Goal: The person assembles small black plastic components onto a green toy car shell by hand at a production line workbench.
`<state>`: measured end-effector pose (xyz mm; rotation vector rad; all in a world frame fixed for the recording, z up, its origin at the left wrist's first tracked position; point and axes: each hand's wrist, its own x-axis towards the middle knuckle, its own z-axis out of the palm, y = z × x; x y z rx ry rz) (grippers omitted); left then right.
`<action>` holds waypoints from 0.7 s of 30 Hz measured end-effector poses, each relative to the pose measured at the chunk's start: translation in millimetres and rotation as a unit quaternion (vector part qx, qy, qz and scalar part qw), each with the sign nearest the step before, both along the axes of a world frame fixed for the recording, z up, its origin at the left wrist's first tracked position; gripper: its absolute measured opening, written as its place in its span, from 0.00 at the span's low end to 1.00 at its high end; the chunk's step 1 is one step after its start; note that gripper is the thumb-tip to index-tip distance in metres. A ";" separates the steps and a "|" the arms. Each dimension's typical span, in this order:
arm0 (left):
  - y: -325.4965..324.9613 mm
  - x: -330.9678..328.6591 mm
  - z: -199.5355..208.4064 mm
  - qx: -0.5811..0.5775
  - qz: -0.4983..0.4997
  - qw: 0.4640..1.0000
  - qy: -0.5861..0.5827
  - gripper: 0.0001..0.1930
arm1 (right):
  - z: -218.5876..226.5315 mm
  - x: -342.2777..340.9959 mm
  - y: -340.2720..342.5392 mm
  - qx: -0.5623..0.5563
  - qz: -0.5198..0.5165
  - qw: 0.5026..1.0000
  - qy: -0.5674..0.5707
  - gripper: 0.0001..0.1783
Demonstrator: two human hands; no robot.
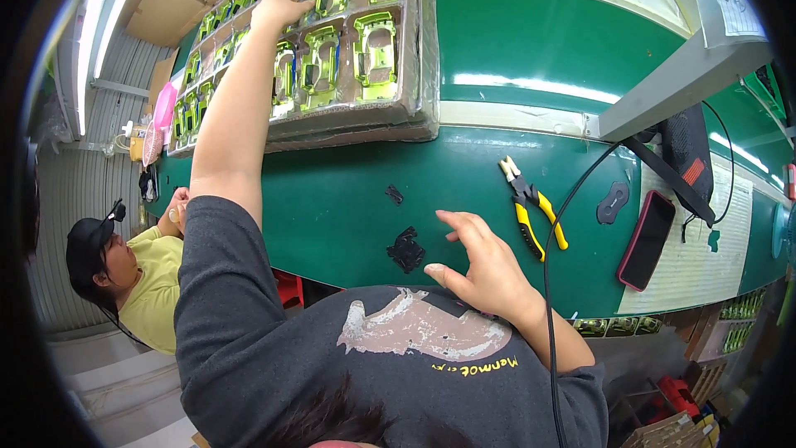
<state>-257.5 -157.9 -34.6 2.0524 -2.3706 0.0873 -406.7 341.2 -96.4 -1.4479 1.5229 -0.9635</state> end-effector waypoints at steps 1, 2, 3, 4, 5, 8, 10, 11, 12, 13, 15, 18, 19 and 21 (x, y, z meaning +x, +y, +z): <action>-8.1 3.5 -7.8 0.048 -0.007 0.999 0.005 0.38 | -1.0 0.3 -1.4 -0.001 0.008 1.000 0.006 0.39; -10.5 5.1 -16.0 0.048 -0.010 0.999 0.005 0.38 | -1.0 1.4 -1.5 -0.002 0.014 1.000 0.013 0.39; -13.1 6.4 -23.1 0.004 -0.013 1.000 0.011 0.40 | -0.6 2.5 -1.9 -0.002 0.011 1.000 0.013 0.39; -11.4 3.7 -24.6 -0.039 -0.015 0.999 0.019 0.42 | -0.2 2.4 -2.1 -0.001 0.018 1.000 0.016 0.38; -10.5 -1.1 -25.2 -0.017 0.017 0.999 0.025 0.36 | 0.4 2.7 -2.0 0.001 0.026 0.999 0.020 0.37; -9.7 5.9 -11.9 0.031 -0.005 0.999 0.022 0.37 | -0.4 6.9 0.6 -0.002 0.029 0.999 0.019 0.36; -10.0 9.4 -11.8 0.023 -0.011 0.999 0.020 0.38 | -3.0 10.0 2.9 -0.009 0.028 0.999 0.019 0.35; -3.4 12.8 -10.3 -0.016 -0.019 0.999 0.042 0.38 | -3.5 11.4 3.9 -0.013 0.029 0.999 0.016 0.34; 5.7 19.6 -8.7 -0.054 -0.025 0.996 0.064 0.38 | -2.9 13.5 4.7 -0.014 0.031 0.999 0.018 0.34; 17.1 21.2 2.3 -0.091 -0.004 0.993 0.071 0.37 | -3.6 12.4 3.9 -0.030 0.021 0.999 0.003 0.32; 61.3 22.1 33.1 -0.132 -0.084 0.976 0.152 0.28 | -8.3 7.9 3.1 -0.054 -0.019 0.998 -0.024 0.28; 181.0 44.0 40.7 -0.252 -0.248 0.864 0.359 0.19 | -8.8 10.3 -3.7 -0.072 -0.071 0.993 -0.060 0.23; 229.0 46.0 36.6 -0.185 -0.222 0.873 0.393 0.16 | -8.0 14.1 -8.1 -0.083 -0.088 0.990 -0.074 0.23; 293.6 62.2 2.5 -0.004 -0.216 0.826 0.520 0.11 | -8.1 23.8 -25.2 -0.091 -0.111 0.981 -0.132 0.24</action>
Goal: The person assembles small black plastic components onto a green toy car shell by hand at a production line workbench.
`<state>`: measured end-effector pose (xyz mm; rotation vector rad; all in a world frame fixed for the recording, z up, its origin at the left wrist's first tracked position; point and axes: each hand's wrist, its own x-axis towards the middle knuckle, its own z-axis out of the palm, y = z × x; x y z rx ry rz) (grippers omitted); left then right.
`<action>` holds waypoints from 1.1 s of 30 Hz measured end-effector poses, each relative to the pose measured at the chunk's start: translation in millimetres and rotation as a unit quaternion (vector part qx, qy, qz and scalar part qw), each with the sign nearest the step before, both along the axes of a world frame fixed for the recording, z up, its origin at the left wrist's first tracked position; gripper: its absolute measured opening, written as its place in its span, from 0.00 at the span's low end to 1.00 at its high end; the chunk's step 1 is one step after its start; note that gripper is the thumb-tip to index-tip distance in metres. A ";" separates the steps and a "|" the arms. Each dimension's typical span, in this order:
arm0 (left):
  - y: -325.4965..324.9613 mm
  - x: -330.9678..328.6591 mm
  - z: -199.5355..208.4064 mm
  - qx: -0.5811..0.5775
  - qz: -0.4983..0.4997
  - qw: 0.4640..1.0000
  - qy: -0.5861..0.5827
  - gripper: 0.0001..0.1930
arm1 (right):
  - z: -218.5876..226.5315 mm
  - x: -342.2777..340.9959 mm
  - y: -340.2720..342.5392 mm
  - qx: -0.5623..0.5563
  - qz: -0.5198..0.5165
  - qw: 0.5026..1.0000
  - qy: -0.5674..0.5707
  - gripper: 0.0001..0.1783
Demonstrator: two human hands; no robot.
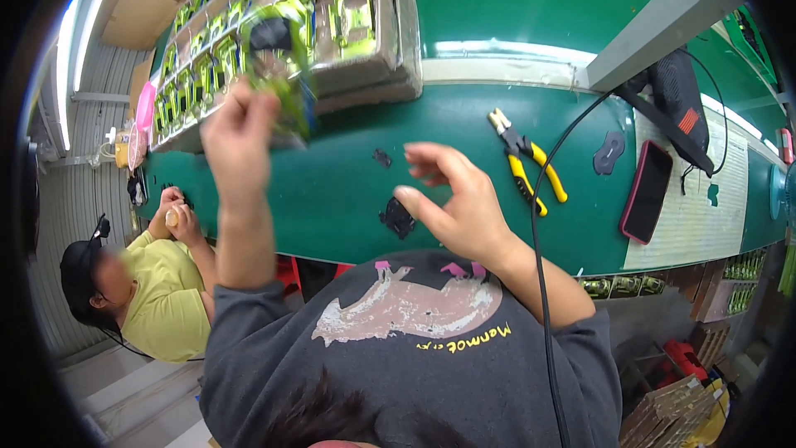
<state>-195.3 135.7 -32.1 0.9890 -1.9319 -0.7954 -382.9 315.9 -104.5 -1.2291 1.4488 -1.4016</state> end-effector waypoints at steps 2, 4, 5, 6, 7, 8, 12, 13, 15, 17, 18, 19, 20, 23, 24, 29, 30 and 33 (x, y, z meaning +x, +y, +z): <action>57.0 3.9 -36.9 0.174 -0.097 0.965 0.169 0.05 | -0.7 11.9 -12.1 -0.007 0.002 0.998 -0.060 0.25; 97.3 4.1 -69.6 0.280 -0.074 0.926 0.240 0.05 | 3.7 20.6 -15.7 0.026 0.015 0.996 -0.088 0.26; 103.3 3.5 -82.7 0.294 -0.066 0.922 0.245 0.05 | 3.5 20.9 -19.6 0.045 0.028 0.993 -0.110 0.26; 109.5 4.7 -88.7 0.293 -0.062 0.923 0.242 0.07 | 0.2 22.5 -19.2 0.068 0.032 0.989 -0.128 0.25; 113.9 5.8 -91.8 0.291 -0.058 0.924 0.241 0.08 | -3.0 22.3 -18.9 0.075 0.034 0.989 -0.127 0.25; 119.4 5.4 -92.6 0.295 -0.055 0.922 0.243 0.08 | -6.2 20.5 -17.5 0.094 0.047 0.982 -0.158 0.24; 134.1 14.6 -78.6 0.248 -0.138 0.956 0.080 0.15 | -12.2 6.3 -5.4 0.134 0.076 0.977 -0.145 0.23; 133.8 21.3 -75.2 0.240 -0.173 0.954 0.038 0.15 | -13.5 3.7 -2.1 0.144 0.079 0.980 -0.114 0.24; 124.2 41.6 -76.3 0.168 -0.247 0.952 -0.060 0.20 | -7.1 -4.2 4.6 0.163 0.084 0.977 -0.106 0.22; 112.5 44.4 -71.0 0.074 -0.180 0.980 -0.050 0.31 | -4.9 -9.5 9.2 0.172 0.174 0.970 0.007 0.21; 105.0 38.2 -63.7 -0.041 -0.198 0.968 -0.151 0.34 | -7.8 -8.8 9.0 0.155 0.175 0.972 0.023 0.19; 96.0 30.8 -56.1 -0.154 -0.212 0.933 -0.248 0.38 | -5.8 -9.5 6.8 0.160 0.175 0.971 0.022 0.19; 91.3 24.8 -55.3 -0.137 -0.276 0.910 -0.278 0.34 | -1.7 -9.4 3.2 0.140 0.204 0.966 0.078 0.18; 81.9 5.7 -58.5 -0.233 -0.365 0.843 -0.320 0.37 | 0.6 -5.8 -0.9 0.094 0.219 0.961 0.138 0.11; 81.6 4.4 -59.3 -0.231 -0.367 0.843 -0.319 0.37 | 1.4 -7.6 -3.3 0.097 0.249 0.948 0.173 0.09; 80.8 0.3 -63.7 -0.091 -0.458 0.849 -0.247 0.42 | 12.2 -13.0 -4.4 0.144 0.372 0.868 0.296 0.06; 81.4 0.2 -69.5 -0.075 -0.465 0.856 -0.212 0.45 | 12.6 -12.7 -2.0 0.095 0.356 0.880 0.300 0.06; 86.9 3.8 -74.1 -0.013 -0.443 0.877 -0.188 0.44 | 8.5 -14.5 -5.0 -0.004 0.313 0.866 0.390 0.07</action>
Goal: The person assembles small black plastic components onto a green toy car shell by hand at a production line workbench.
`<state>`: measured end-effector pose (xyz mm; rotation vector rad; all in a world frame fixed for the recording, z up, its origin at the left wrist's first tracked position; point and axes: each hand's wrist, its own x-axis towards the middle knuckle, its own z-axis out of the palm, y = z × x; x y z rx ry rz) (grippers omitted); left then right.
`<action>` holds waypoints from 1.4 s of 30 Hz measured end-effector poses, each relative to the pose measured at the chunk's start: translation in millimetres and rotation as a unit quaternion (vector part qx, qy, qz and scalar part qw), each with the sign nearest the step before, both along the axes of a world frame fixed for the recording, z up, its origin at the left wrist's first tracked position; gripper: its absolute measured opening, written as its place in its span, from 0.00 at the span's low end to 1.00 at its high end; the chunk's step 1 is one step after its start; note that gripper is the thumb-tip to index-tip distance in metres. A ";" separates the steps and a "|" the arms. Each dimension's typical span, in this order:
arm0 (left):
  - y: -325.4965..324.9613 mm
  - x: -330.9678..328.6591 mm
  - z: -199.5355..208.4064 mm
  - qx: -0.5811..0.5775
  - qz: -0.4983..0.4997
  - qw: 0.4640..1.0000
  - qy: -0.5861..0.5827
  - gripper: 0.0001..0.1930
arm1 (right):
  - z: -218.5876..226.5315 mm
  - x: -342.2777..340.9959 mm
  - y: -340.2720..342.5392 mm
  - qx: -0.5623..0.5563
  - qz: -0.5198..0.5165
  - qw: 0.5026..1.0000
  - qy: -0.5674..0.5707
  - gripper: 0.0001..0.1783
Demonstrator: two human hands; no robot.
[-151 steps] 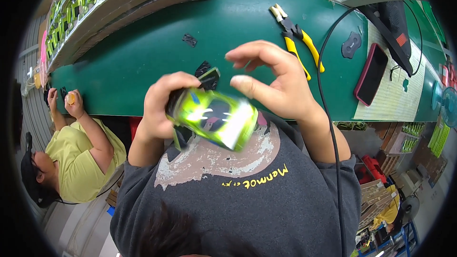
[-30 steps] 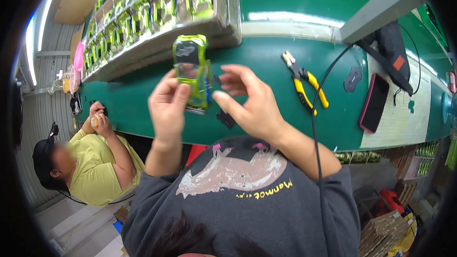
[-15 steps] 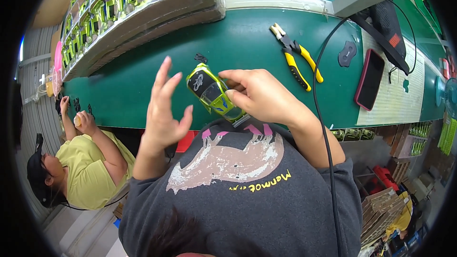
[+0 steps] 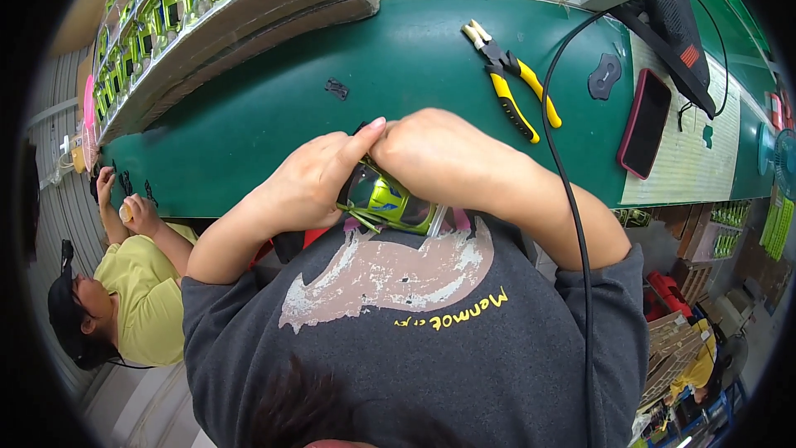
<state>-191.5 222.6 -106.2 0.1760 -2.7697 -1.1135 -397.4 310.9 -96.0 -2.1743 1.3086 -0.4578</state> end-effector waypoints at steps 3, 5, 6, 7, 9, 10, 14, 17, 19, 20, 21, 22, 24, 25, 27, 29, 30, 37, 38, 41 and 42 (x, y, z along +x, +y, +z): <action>0.2 4.9 -0.5 -0.043 0.060 0.997 0.024 0.45 | -7.8 -11.5 -10.2 -0.094 -0.074 0.993 0.007 0.11; 1.0 5.5 -0.5 -0.074 0.151 0.986 0.009 0.41 | -2.2 -16.4 -16.4 -0.187 -0.212 0.955 -0.089 0.10; 1.0 6.4 -0.8 -0.105 0.238 0.966 -0.005 0.37 | 8.3 -16.3 -13.6 -0.223 -0.268 0.932 -0.101 0.08; -3.5 7.5 -4.2 -0.120 0.279 0.953 -0.019 0.32 | 13.3 -12.7 -8.5 -0.222 -0.248 0.936 -0.118 0.08; -0.2 8.4 -1.7 -0.111 0.305 0.946 -0.004 0.29 | 11.8 0.4 1.5 -0.187 -0.198 0.948 -0.166 0.10; 2.6 7.7 -1.2 -0.098 0.328 0.940 0.013 0.25 | 8.8 7.2 4.9 -0.168 -0.177 0.958 -0.151 0.11; 7.3 7.8 -4.3 -0.045 0.368 0.929 0.007 0.23 | 2.5 16.6 6.6 -0.185 -0.175 0.964 -0.079 0.14; 6.7 2.4 1.8 -0.032 0.356 0.933 0.044 0.22 | -1.2 23.0 3.9 -0.204 -0.180 0.961 -0.054 0.12; 4.3 2.7 3.1 -0.060 0.371 0.926 0.044 0.22 | 0.2 26.7 1.5 -0.201 -0.189 0.960 -0.047 0.09; 2.7 2.7 2.6 -0.089 0.385 0.917 0.045 0.23 | 1.7 29.1 -0.2 -0.202 -0.187 0.960 -0.047 0.09; 1.3 2.6 0.2 -0.119 0.392 0.910 0.067 0.23 | 2.9 31.8 -2.0 -0.196 -0.186 0.960 -0.069 0.08; 1.1 2.8 -0.6 -0.119 0.393 0.909 0.068 0.23 | 3.8 33.8 -2.2 -0.189 -0.186 0.960 -0.091 0.09; 1.3 4.1 -1.3 -0.146 0.426 0.889 0.080 0.23 | 1.8 36.3 -2.1 -0.169 -0.178 0.963 -0.109 0.12; 3.6 5.6 -2.8 -0.145 0.440 0.883 0.075 0.23 | -0.7 36.6 -2.4 -0.148 -0.171 0.966 -0.128 0.16; 2.5 16.9 -6.8 -0.156 0.477 0.861 0.083 0.22 | -15.3 35.7 -6.6 -0.121 -0.177 0.964 -0.154 0.17; -0.3 29.9 -12.1 -0.154 0.529 0.827 0.112 0.21 | -32.6 28.0 -11.9 -0.065 -0.140 0.982 -0.110 0.19; 1.0 33.9 -10.5 -0.120 0.548 0.820 0.111 0.20 | -41.1 26.9 -12.7 -0.064 -0.138 0.982 -0.110 0.19; 7.7 40.8 -12.2 -0.092 0.549 0.826 0.082 0.21 | -60.3 21.1 -25.5 -0.031 -0.002 1.000 -0.007 0.08; 8.0 40.3 -12.7 -0.089 0.552 0.825 0.081 0.21 | -61.2 19.2 -24.4 -0.030 -0.001 1.000 -0.006 0.08; 9.6 39.1 -16.6 -0.046 0.559 0.823 0.091 0.22 | -62.7 12.2 -17.2 -0.058 -0.032 0.995 -0.078 0.06; 9.7 37.0 -16.2 -0.046 0.559 0.823 0.091 0.22 | -59.1 9.8 -11.4 0.009 -0.100 0.985 -0.141 0.06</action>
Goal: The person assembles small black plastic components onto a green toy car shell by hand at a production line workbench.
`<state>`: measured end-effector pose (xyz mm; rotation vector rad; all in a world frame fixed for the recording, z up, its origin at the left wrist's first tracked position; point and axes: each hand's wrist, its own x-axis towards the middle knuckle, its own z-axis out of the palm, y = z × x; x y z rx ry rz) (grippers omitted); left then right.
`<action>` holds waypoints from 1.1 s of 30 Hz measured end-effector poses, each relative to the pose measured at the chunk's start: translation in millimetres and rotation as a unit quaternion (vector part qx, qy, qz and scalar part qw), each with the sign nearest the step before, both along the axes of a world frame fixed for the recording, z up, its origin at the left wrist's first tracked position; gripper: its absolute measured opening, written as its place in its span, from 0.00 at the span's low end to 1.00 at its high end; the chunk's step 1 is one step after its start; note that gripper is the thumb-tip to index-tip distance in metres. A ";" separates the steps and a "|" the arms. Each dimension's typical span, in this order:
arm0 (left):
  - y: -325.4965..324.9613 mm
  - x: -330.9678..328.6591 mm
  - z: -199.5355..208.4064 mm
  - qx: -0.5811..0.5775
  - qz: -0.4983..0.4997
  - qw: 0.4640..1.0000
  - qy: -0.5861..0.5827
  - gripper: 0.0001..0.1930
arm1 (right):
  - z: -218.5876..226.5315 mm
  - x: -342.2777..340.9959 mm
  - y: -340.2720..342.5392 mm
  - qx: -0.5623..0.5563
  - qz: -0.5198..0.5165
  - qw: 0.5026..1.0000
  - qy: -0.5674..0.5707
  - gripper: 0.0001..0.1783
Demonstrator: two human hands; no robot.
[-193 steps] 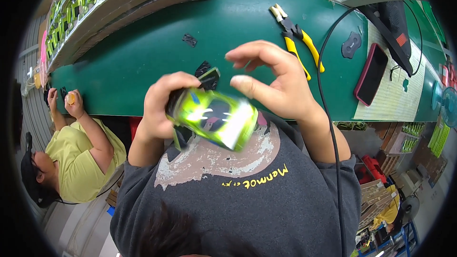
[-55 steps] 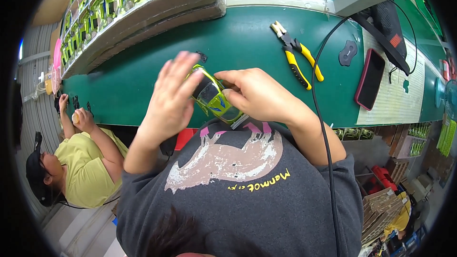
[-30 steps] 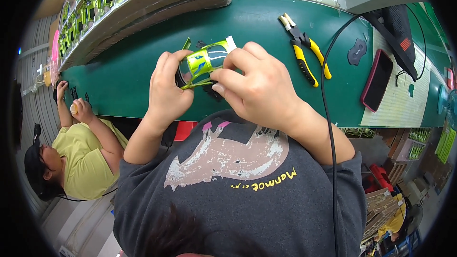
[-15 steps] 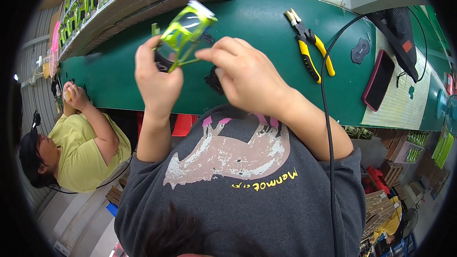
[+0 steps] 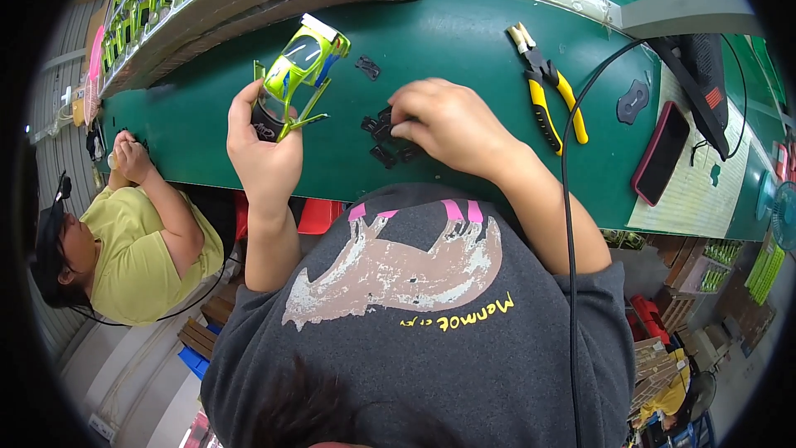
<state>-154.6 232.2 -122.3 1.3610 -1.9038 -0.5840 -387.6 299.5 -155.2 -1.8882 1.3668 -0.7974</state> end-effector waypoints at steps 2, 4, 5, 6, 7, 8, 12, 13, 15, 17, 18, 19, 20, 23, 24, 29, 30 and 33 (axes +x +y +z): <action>2.6 -6.0 0.9 -0.014 -0.024 1.000 -0.005 0.22 | 10.2 -0.6 8.6 0.071 -0.060 0.993 -0.070 0.05; 5.8 -13.7 -0.4 -0.013 -0.047 0.999 -0.007 0.23 | 21.8 -1.2 12.4 0.201 -0.140 0.950 -0.192 0.04; 7.2 -18.0 -1.3 -0.020 -0.063 0.998 -0.008 0.23 | 19.0 1.2 13.8 0.200 -0.162 0.928 -0.268 0.06; 8.6 -22.2 -2.4 -0.026 -0.078 0.997 -0.010 0.23 | 19.8 0.7 13.5 0.200 -0.164 0.928 -0.268 0.06; 10.3 -27.1 -2.9 -0.029 -0.088 0.996 -0.007 0.24 | 21.5 -0.6 13.6 0.212 -0.161 0.910 -0.317 0.05; 12.5 -31.0 -4.0 -0.034 -0.092 0.995 -0.015 0.25 | 22.4 -1.4 13.8 0.224 -0.158 0.890 -0.365 0.08; 15.8 -41.0 -2.5 -0.056 -0.109 0.992 -0.025 0.26 | 21.9 3.2 17.2 0.202 -0.172 0.862 -0.431 0.10; 16.4 -41.9 -2.2 -0.068 -0.110 0.991 -0.032 0.27 | 22.0 3.7 18.2 0.183 -0.163 0.878 -0.410 0.10; 16.7 -43.3 -4.2 -0.087 -0.113 0.989 -0.034 0.28 | 26.2 4.9 18.0 0.199 -0.161 0.882 -0.396 0.09; 16.6 -44.3 -6.1 -0.105 -0.118 0.987 -0.034 0.28 | 25.9 9.4 17.7 0.202 -0.183 0.875 -0.400 0.09; 16.7 -45.0 -6.7 -0.107 -0.113 0.987 -0.039 0.29 | 25.8 11.4 17.6 0.204 -0.204 0.869 -0.402 0.09; 17.0 -45.4 -6.9 -0.109 -0.108 0.987 -0.044 0.30 | 27.4 12.7 17.5 0.205 -0.204 0.868 -0.403 0.09; 16.7 -45.1 -7.1 -0.108 -0.108 0.987 -0.045 0.30 | 30.1 13.4 17.2 0.205 -0.213 0.870 -0.394 0.09; 16.0 -44.5 -8.7 -0.120 -0.105 0.986 -0.051 0.30 | 24.4 10.7 16.3 0.213 -0.224 0.860 -0.406 0.10; 15.7 -44.8 -9.5 -0.123 -0.103 0.986 -0.054 0.30 | 21.6 8.8 16.3 0.222 -0.225 0.847 -0.427 0.10; 18.4 -46.4 -11.5 -0.120 -0.103 0.986 -0.056 0.31 | 19.7 7.4 17.2 0.245 -0.208 0.836 -0.446 0.10; 20.7 -47.8 -9.5 -0.107 -0.100 0.988 -0.051 0.28 | 19.2 8.5 17.2 0.239 -0.214 0.834 -0.449 0.11; 22.6 -49.7 -9.9 -0.099 -0.098 0.989 -0.045 0.25 | 22.0 11.8 17.7 0.254 -0.221 0.823 -0.456 0.10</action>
